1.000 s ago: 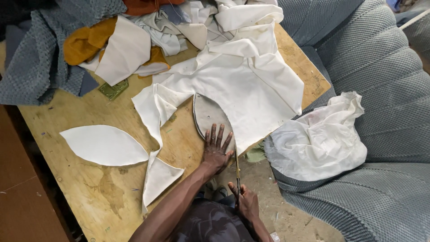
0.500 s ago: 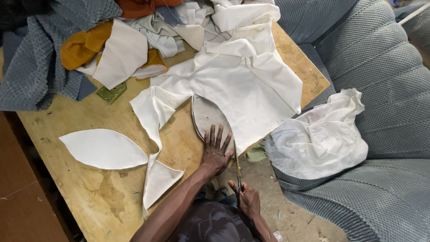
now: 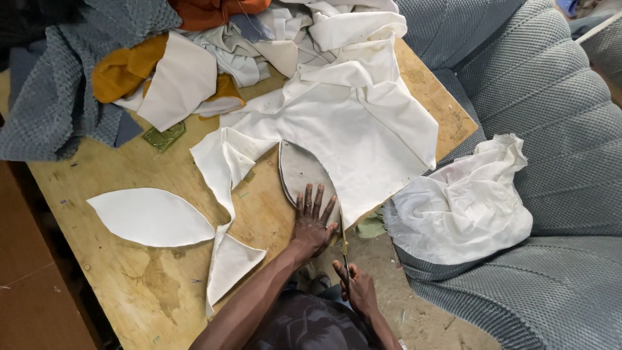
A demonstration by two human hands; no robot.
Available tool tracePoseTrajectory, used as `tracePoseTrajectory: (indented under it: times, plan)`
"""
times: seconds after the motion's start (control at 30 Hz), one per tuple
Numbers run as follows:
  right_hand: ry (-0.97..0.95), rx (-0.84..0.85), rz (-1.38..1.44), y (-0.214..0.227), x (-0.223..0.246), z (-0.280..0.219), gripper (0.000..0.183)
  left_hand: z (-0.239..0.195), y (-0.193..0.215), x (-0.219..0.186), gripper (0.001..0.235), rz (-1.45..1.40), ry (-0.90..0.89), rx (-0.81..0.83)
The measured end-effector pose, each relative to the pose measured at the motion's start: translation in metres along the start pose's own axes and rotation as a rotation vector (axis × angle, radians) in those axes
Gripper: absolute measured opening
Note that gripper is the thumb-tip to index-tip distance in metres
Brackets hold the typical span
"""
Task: Cutting out patterns from white fabric using scissors on a wooden table
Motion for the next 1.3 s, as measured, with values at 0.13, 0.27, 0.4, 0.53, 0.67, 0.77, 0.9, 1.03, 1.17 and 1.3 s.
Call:
tracePoseTrajectory:
  times: [0.13,0.27,0.4,0.53,0.67,0.77,0.9,1.03,1.17,1.3]
  plan:
    - [0.051,-0.014,-0.04,0.005,0.006,0.006,0.068,0.005,-0.01,0.003,0.097,0.033,0.014,0.053]
    - [0.125,-0.075,-0.23,0.012,-0.001,0.025,0.079,0.007,-0.007,0.005,0.099,-0.022,0.012,0.077]
    - [0.124,-0.103,-0.351,0.016,-0.012,0.037,0.08,0.005,-0.005,0.003,0.099,0.004,0.016,0.112]
    - [0.116,-0.06,-0.11,0.024,0.004,0.017,0.076,0.005,-0.006,0.004,0.099,0.01,0.021,0.151]
    - [0.147,0.036,-0.132,0.031,0.02,0.018,0.07,0.005,-0.008,0.002,0.096,0.013,0.013,0.096]
    - [0.16,0.041,-0.169,0.035,0.027,0.024,0.07,0.004,-0.005,0.0,0.096,0.012,0.008,0.085]
    - [0.153,0.025,-0.126,0.036,0.028,0.032,0.073,0.012,-0.035,0.004,0.101,0.124,-0.042,-0.357]
    - [0.158,0.022,-0.012,0.037,0.028,0.029,0.075,0.006,-0.017,0.003,0.108,0.113,-0.061,-0.457]
    - [0.197,0.045,-0.06,0.041,0.031,0.031,0.071,0.003,0.0,0.0,0.099,-0.051,0.014,0.052]
    - [0.19,0.075,-0.162,0.046,0.042,0.028,0.068,0.004,-0.002,-0.002,0.102,0.063,0.049,0.08]
Point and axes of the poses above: each hand's wrist, its own z-axis towards the middle knuckle, its own y-axis out of the back of the hand, x = y × z, the point moved 6 cm from there along z, towards the middle knuckle, and after that the axes turned 6 degrees about -y, right-handed, at the moved point
